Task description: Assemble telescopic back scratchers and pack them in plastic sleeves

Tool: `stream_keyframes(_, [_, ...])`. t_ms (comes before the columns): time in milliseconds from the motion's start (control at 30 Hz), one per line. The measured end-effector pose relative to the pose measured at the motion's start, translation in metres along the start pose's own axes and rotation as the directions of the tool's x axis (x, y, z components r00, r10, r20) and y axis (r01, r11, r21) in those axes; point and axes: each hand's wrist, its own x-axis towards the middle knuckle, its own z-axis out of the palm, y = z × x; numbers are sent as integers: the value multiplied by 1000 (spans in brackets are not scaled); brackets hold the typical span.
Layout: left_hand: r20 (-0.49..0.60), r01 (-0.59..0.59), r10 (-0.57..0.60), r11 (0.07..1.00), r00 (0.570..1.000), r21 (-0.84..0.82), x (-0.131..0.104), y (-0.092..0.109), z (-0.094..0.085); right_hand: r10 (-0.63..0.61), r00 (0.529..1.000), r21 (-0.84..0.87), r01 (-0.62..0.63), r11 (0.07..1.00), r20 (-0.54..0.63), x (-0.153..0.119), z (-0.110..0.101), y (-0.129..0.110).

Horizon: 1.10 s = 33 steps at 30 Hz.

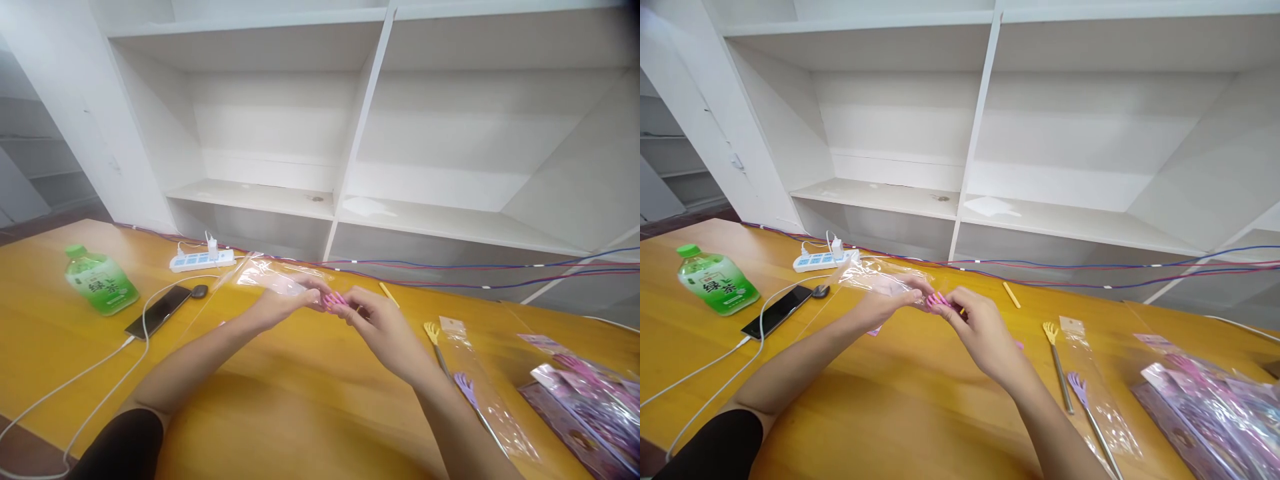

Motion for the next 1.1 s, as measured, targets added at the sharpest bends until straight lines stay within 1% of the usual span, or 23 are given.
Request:
stream_keyframes(100, [-43, 41, -41, 999, 998, 17, 1, 0, -4, 74, 997, 107, -72, 992, -15, 1, -4, 3])
stream_keyframes(167, [-70, 53, -51, 998, 996, 26, 0, 2, -5, 90, 995, 162, -83, 983, -36, 2, -6, 5])
stream_keyframes(233, [-46, 61, -59, 997, 997, 56, -1, 5, -7, 79, 996, 179, -70, 981, -43, 4, -8, 6])
stream_keyframes(367, [51, 93, -101, 987, 994, 133, -3, 10, -8, 28, 1000, 136, -25, 990, -15, 6, -10, 8])
stream_keyframes(433, [49, 97, -104, 987, 993, 127, -3, 10, -9, 7, 1000, 127, -3, 992, -29, 6, -11, 7])
stream_keyframes(600, [-17, 145, -144, 985, 989, 97, -2, 6, -7, 13, 996, 147, -1, 989, -84, 7, -12, 5])
stream_keyframes(733, [29, 159, -163, 982, 986, 106, -3, 3, -5, 53, 994, 210, -32, 977, -94, 7, -10, 6])
stream_keyframes(800, [42, 147, -152, 983, 987, 109, -3, 1, -4, 75, 994, 262, -52, 964, -81, 7, -9, 8])
stream_keyframes(933, [37, 92, -95, 993, 995, 69, -2, 1, -1, 112, 993, 329, -100, 939, -19, 6, -8, 11])
stream_keyframes(1100, [18, 107, -108, 994, 994, 25, -2, 1, 2, 146, 988, 353, -156, 923, 55, 6, -12, 10])
